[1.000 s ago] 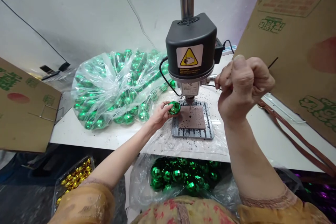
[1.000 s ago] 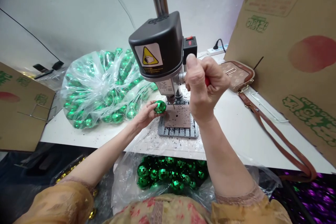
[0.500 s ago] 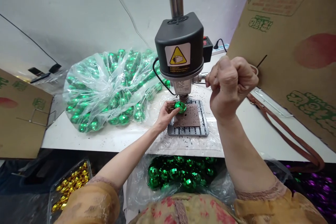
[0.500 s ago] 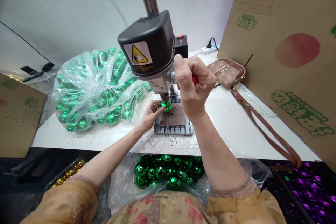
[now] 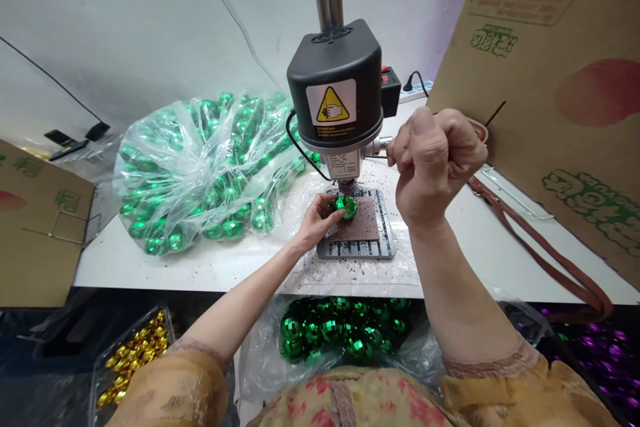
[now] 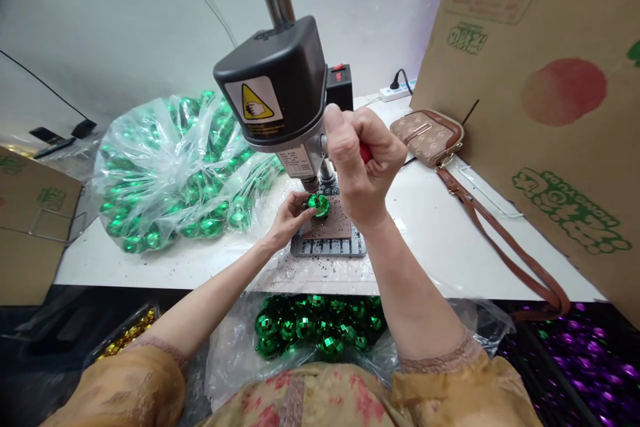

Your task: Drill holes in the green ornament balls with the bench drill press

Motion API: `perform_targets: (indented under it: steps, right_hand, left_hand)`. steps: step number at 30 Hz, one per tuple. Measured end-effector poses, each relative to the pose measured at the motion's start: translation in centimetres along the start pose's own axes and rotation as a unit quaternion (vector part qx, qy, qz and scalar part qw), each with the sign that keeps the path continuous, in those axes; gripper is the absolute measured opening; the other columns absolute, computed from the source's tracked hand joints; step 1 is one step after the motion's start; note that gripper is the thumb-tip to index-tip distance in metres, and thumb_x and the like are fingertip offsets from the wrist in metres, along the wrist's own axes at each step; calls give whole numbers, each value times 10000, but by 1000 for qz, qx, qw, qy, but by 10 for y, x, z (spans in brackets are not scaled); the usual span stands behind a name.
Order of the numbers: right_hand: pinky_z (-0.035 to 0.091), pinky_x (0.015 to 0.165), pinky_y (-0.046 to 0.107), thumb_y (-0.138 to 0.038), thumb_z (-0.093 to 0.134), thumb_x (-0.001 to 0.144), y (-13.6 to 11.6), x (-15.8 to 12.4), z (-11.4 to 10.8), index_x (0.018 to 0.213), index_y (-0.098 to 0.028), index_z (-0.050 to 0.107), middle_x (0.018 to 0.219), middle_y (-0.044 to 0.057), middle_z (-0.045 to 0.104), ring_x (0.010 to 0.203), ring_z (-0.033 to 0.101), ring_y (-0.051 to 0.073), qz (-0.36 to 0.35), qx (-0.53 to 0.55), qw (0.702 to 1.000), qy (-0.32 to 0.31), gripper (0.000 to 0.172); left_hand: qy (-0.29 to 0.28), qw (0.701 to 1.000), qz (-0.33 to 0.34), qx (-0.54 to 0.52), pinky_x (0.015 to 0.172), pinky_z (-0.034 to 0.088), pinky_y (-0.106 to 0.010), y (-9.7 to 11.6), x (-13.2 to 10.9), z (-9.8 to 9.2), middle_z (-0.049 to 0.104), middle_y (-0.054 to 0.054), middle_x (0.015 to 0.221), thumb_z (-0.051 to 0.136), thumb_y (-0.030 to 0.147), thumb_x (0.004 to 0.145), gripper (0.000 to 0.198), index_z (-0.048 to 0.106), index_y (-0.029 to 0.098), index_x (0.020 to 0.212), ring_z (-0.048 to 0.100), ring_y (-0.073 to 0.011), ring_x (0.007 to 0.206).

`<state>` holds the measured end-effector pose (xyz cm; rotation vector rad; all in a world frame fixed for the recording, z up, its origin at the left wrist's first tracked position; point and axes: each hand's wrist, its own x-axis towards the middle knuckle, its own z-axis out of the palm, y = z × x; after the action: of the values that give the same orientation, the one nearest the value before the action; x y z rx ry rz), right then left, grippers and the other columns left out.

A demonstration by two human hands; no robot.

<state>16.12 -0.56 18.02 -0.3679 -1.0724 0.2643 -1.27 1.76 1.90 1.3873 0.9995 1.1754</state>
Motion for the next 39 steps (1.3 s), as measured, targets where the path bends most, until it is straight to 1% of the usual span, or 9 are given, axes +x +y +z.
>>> perform_targets:
  steps: [4, 7, 10, 13, 17, 22, 26, 33, 39]
  right_hand:
    - [256, 454, 320, -490, 648, 919, 0, 0, 2, 596, -230, 270, 488, -51, 267, 436, 285, 86, 13, -27, 999, 16, 561]
    - [237, 450, 325, -460, 666, 912, 2, 5, 5, 591, -233, 294, 478, -53, 290, 424, 275, 87, 15, -15, 999, 32, 542]
    - [273, 453, 314, -460, 600, 954, 6, 13, 8, 622, -243, 308, 495, -57, 319, 431, 275, 82, 16, -29, 999, 9, 493]
    - [310, 455, 293, -484, 542, 978, 8, 17, 9, 646, -247, 297, 516, -59, 343, 438, 292, 70, 22, -60, 998, -5, 475]
    - [283, 409, 272, -407, 603, 958, 3, 19, 9, 626, -247, 307, 506, -77, 321, 409, 288, 52, 19, -15, 1000, -2, 473]
    - [305, 411, 278, -318, 650, 937, 0, 19, 7, 599, -248, 338, 473, -86, 326, 399, 309, 58, 43, 4, 999, -5, 465]
    - [244, 403, 308, -279, 677, 917, 4, 12, 3, 590, -239, 364, 470, -70, 319, 393, 302, 80, 11, 25, 1000, 7, 454]
    - [240, 430, 307, -355, 608, 959, 12, -6, -3, 587, -217, 236, 488, -48, 222, 419, 266, 82, -71, -22, 997, 12, 544]
    - [263, 430, 312, -358, 596, 956, 14, -14, -9, 592, -222, 265, 476, -58, 215, 406, 243, 82, -56, -22, 998, 2, 510]
  left_hand:
    - [4, 1000, 4, 9, 825, 514, -317, 0, -1, 2, 703, -35, 962, 889, 561, 699, 571, 622, 192, 1044, 652, -165, 867]
    - [-4, 1000, 2, 4, 859, 512, -336, -1, -2, 3, 703, -37, 955, 878, 555, 720, 553, 615, 193, 1044, 657, -179, 894]
    - [-7, 1000, 10, 21, 891, 510, -360, -1, -4, 4, 704, -44, 961, 882, 524, 729, 525, 621, 196, 1045, 660, -198, 925]
    - [-6, 997, 26, 74, 943, 508, -384, 2, -8, 5, 706, -62, 1030, 897, 458, 726, 508, 648, 202, 1087, 660, -226, 992]
    - [-26, 988, 48, 146, 1048, 485, -427, 4, -14, 8, 688, -88, 1190, 876, 397, 760, 548, 657, 224, 1231, 631, -282, 1161]
    - [-58, 989, 41, 127, 1069, 493, -438, 5, -15, 11, 691, -100, 1235, 836, 401, 811, 548, 596, 212, 1266, 651, -279, 1175]
    - [-64, 993, 29, 100, 1028, 517, -418, 6, -14, 12, 717, -89, 1169, 849, 418, 795, 529, 596, 206, 1208, 672, -269, 1128]
    - [-53, 994, 30, 90, 1024, 495, -406, 1, -13, 11, 702, -77, 1158, 873, 409, 768, 540, 609, 219, 1199, 667, -259, 1103]
    - [-52, 994, 37, 94, 1036, 485, -412, -3, -13, 10, 706, -73, 1158, 872, 411, 770, 543, 612, 220, 1207, 665, -258, 1104]
